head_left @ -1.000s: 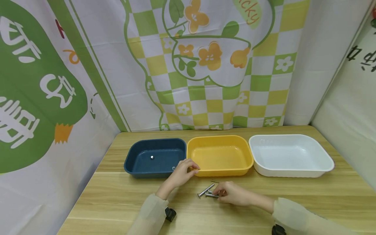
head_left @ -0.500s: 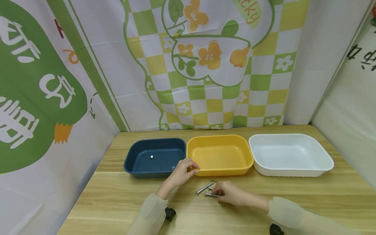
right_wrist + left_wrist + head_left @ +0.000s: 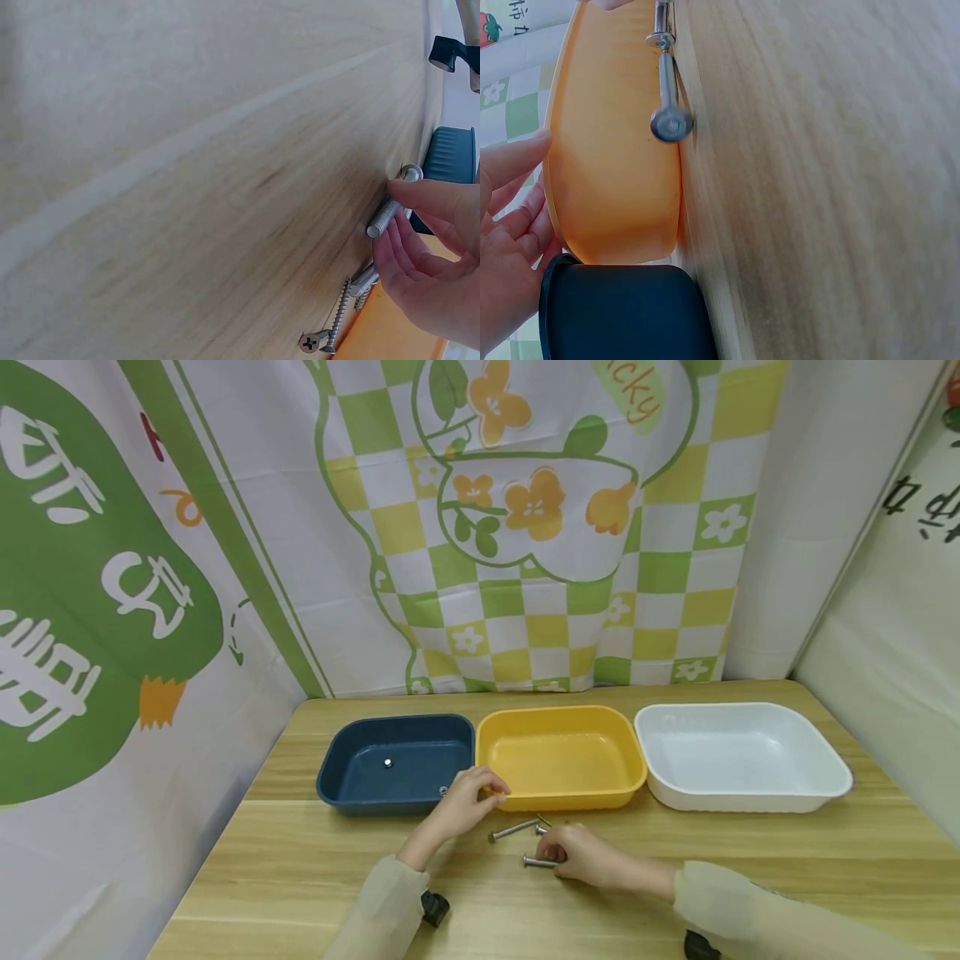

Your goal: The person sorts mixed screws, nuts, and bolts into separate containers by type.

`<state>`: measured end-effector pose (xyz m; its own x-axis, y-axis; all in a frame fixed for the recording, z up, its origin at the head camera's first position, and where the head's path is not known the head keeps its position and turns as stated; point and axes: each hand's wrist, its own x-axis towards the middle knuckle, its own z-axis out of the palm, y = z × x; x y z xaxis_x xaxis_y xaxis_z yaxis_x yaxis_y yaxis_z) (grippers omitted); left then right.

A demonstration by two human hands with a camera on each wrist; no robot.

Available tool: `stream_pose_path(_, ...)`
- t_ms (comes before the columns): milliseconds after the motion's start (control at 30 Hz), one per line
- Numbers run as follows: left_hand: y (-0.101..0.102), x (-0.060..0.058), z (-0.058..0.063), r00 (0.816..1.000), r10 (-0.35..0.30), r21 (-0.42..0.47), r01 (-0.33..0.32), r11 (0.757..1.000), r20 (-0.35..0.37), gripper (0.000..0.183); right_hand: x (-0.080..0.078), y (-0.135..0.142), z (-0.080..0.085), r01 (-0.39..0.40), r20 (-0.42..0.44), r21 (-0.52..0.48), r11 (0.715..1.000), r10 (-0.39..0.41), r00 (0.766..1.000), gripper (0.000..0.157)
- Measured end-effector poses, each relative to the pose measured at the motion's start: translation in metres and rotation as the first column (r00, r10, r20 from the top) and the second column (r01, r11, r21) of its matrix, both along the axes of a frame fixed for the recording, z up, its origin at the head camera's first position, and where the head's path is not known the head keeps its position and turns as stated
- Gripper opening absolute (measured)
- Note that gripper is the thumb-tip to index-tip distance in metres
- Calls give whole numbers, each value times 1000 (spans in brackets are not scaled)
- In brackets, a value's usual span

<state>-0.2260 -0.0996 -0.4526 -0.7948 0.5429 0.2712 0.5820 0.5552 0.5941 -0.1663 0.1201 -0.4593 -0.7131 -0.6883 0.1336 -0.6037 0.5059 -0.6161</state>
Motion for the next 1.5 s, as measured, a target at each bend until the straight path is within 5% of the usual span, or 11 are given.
stream_pose_path(1033, 1, 2, 3, 1000, 6, 0, -6, 1000, 0, 6, -3, 2, 1, 23, 77, -57, 998, -18, 997, 19)
stream_pose_path(1500, 1, 2, 3, 1000, 7, -2, -7, 1000, 3, 6, -5, 6, 10, 36, 37, -70, 997, -33, 999, 19)
